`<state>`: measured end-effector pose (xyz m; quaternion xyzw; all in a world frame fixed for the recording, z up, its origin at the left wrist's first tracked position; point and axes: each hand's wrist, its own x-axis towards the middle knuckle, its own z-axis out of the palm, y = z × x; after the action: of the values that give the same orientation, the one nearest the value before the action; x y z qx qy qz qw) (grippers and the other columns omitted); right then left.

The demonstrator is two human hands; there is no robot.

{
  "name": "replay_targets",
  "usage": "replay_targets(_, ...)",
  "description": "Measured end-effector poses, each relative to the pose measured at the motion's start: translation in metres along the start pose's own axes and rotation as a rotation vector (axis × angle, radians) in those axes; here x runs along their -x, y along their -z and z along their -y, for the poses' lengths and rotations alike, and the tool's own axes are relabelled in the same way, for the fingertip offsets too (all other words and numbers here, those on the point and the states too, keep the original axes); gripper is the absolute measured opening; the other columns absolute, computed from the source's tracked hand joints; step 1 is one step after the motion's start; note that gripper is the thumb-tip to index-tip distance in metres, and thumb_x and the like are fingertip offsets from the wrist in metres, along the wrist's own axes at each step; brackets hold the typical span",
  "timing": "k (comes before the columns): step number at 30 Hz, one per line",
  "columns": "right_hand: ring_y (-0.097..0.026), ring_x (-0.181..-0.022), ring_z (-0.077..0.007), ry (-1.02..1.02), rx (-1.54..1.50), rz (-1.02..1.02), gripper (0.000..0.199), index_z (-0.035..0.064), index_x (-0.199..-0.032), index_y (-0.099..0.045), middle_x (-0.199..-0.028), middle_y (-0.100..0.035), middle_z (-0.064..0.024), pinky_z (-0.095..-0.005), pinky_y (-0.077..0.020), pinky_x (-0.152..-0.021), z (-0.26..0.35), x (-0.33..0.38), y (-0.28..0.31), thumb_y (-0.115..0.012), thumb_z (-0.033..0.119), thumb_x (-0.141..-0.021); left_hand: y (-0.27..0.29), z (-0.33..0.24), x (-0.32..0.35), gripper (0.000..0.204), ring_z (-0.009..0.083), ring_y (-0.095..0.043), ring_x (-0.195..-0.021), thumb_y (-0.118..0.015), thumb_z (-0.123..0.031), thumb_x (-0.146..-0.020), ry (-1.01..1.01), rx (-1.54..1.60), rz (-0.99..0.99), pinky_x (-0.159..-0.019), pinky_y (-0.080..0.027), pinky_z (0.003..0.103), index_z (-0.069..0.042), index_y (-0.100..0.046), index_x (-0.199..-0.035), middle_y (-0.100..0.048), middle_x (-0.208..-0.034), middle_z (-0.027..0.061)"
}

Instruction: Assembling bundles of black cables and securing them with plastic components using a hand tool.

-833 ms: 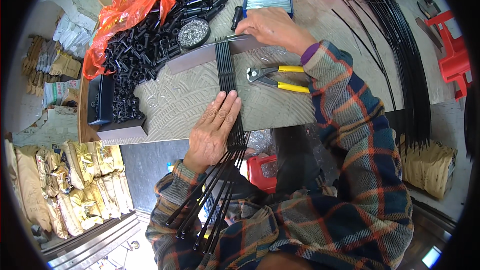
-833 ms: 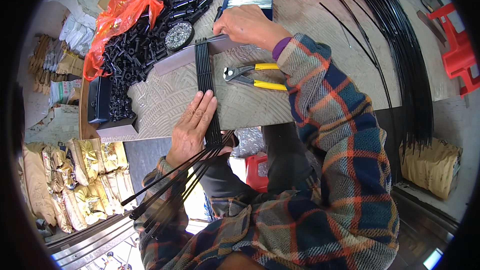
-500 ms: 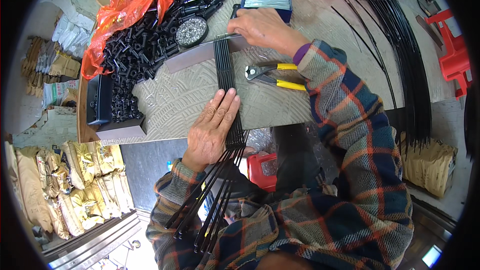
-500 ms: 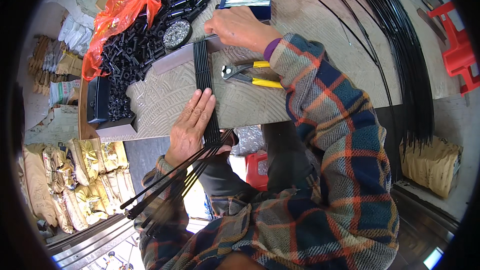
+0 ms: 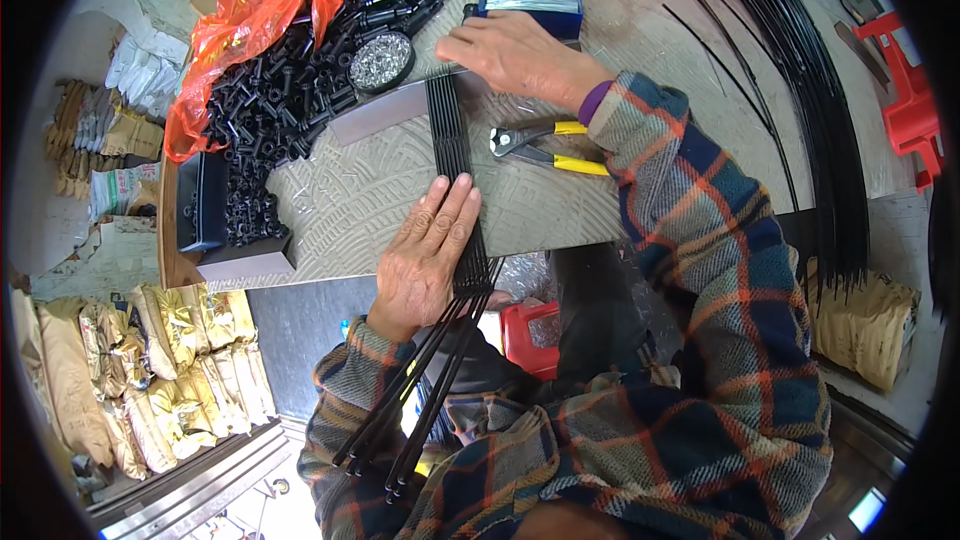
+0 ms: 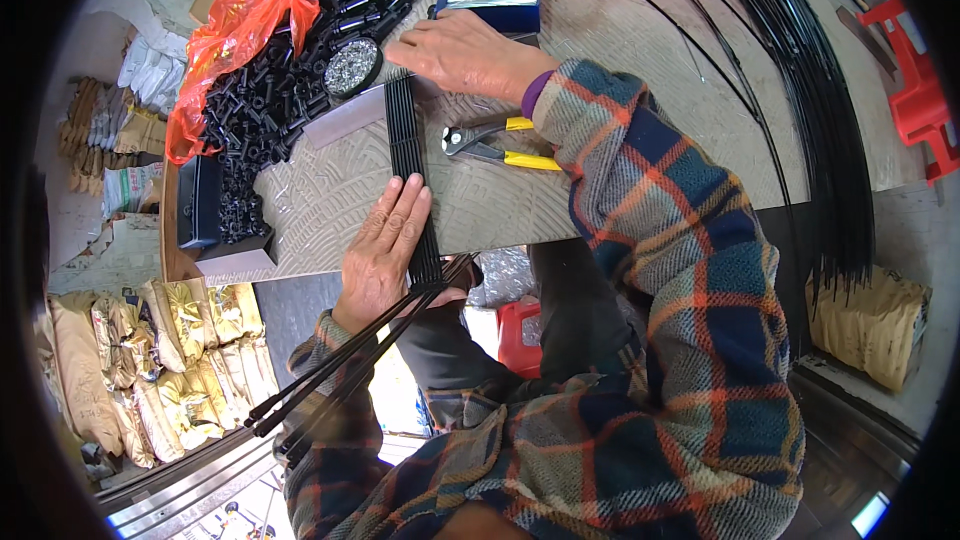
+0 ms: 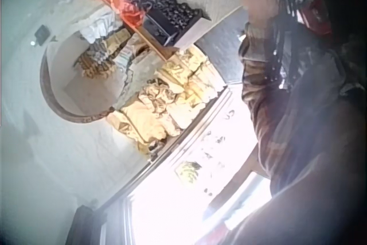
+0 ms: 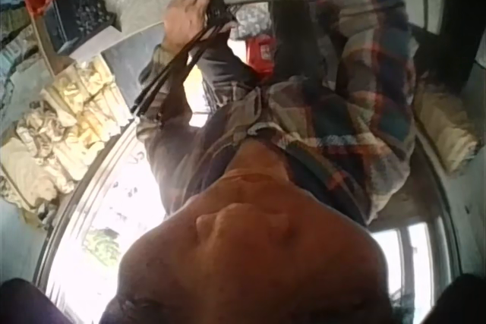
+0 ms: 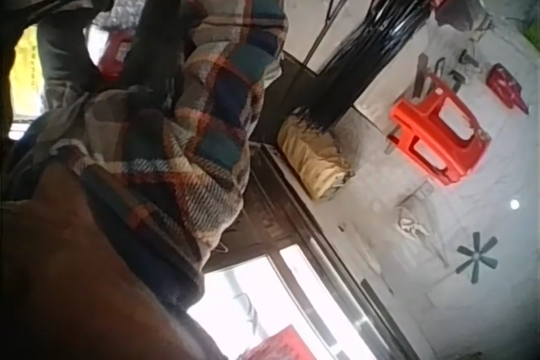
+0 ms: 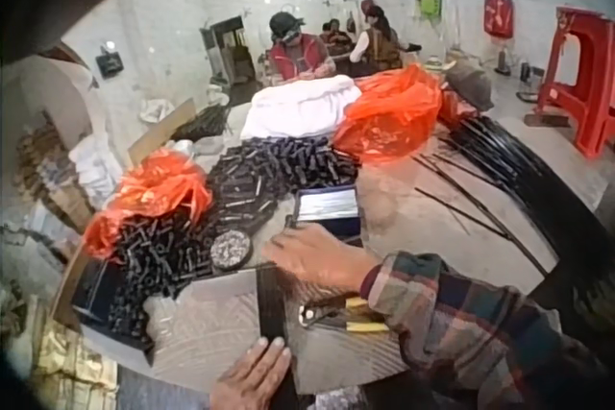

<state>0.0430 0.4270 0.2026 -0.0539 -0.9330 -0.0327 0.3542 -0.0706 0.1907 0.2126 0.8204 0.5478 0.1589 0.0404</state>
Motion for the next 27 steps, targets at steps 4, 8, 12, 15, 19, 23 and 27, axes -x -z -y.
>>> replay_targets(4, -0.06, -0.074, -0.0295, -0.111, -0.014, 0.079, 0.02, 0.0066, -0.094, -0.048, -0.082, -0.059, -0.0112, -0.0381, -0.0473, -0.062, 0.0, 0.0002, 0.0019, -0.053, 0.004, -0.074, -0.0027, 0.0023, 0.0031, 0.09, 0.0308, -0.034, -0.125, -0.06, -0.062, -0.063, 0.021, -0.026, -0.007, -0.101, -0.03, 0.04, -0.002, -0.04, -0.128, -0.039, -0.133, 0.0132)
replay_targets(8, -0.059, -0.074, -0.029, -0.14, -0.105, 0.085, 0.019, 0.0072, -0.096, -0.047, -0.08, -0.058, -0.0103, -0.0375, -0.0467, -0.061, 0.001, -0.0035, -0.0031, -0.053, 0.008, -0.078, -0.0023, 0.0018, 0.003, 0.09, 0.0309, -0.034, -0.125, -0.06, -0.062, -0.063, 0.024, -0.017, -0.002, -0.101, -0.03, 0.04, -0.003, -0.041, -0.128, -0.039, -0.133, 0.013)
replay_targets(12, -0.058, -0.071, -0.0289, -0.166, -0.166, 0.071, 0.018, 0.0073, -0.096, -0.045, -0.076, -0.057, -0.0098, -0.037, -0.0459, -0.06, -0.0016, -0.0005, -0.0025, -0.054, 0.009, -0.081, -0.0035, 0.0011, 0.0007, 0.091, 0.0331, -0.035, -0.124, -0.065, -0.058, -0.061, 0.009, -0.011, -0.019, -0.101, -0.031, 0.039, 0.0, -0.041, -0.127, -0.04, -0.131, 0.0158)
replay_targets(15, -0.059, -0.078, -0.0309, -0.222, -0.265, 0.118, 0.026, 0.0065, -0.099, -0.047, -0.082, -0.059, -0.0128, -0.0393, -0.0467, -0.064, -0.003, -0.0011, 0.0, -0.051, 0.001, -0.074, -0.0032, 0.0032, 0.0031, 0.092, 0.0353, -0.035, -0.123, -0.069, -0.055, -0.059, 0.001, -0.008, -0.021, -0.1, -0.031, 0.039, 0.002, -0.041, -0.125, -0.041, -0.13, 0.0186)
replay_targets(19, -0.059, -0.075, -0.0311, -0.241, -0.204, 0.16, 0.028, 0.0071, -0.099, -0.046, -0.081, -0.059, -0.0125, -0.0402, -0.0454, -0.06, -0.0022, -0.0022, -0.0031, -0.053, 0.0, -0.073, -0.003, 0.0021, 0.0026, 0.092, 0.0347, -0.035, -0.123, -0.067, -0.056, -0.06, -0.001, -0.014, -0.014, -0.1, -0.031, 0.039, 0.002, -0.041, -0.126, -0.04, -0.13, 0.0183)
replay_targets(23, -0.059, -0.071, -0.0287, -0.202, -0.062, 0.155, 0.025, 0.0092, -0.098, -0.044, -0.071, -0.057, -0.0079, -0.0387, -0.0444, -0.059, 0.0024, -0.0039, 0.0014, -0.053, 0.005, -0.076, -0.0036, 0.0004, 0.0008, 0.088, 0.0304, -0.036, -0.124, -0.061, -0.06, -0.062, 0.018, -0.013, -0.019, -0.1, -0.031, 0.039, -0.001, -0.044, -0.125, -0.039, -0.132, 0.0141)
replay_targets(27, -0.059, -0.073, -0.0287, -0.205, -0.077, 0.161, 0.028, 0.0112, -0.1, -0.045, -0.075, -0.058, -0.0079, -0.0396, -0.0446, -0.059, -0.0011, -0.0043, -0.0025, -0.054, 0.006, -0.075, -0.0045, 0.0018, 0.0028, 0.087, 0.0304, -0.035, -0.124, -0.061, -0.06, -0.063, 0.018, -0.036, -0.019, -0.101, -0.031, 0.039, -0.003, -0.044, -0.125, -0.038, -0.133, 0.0137)
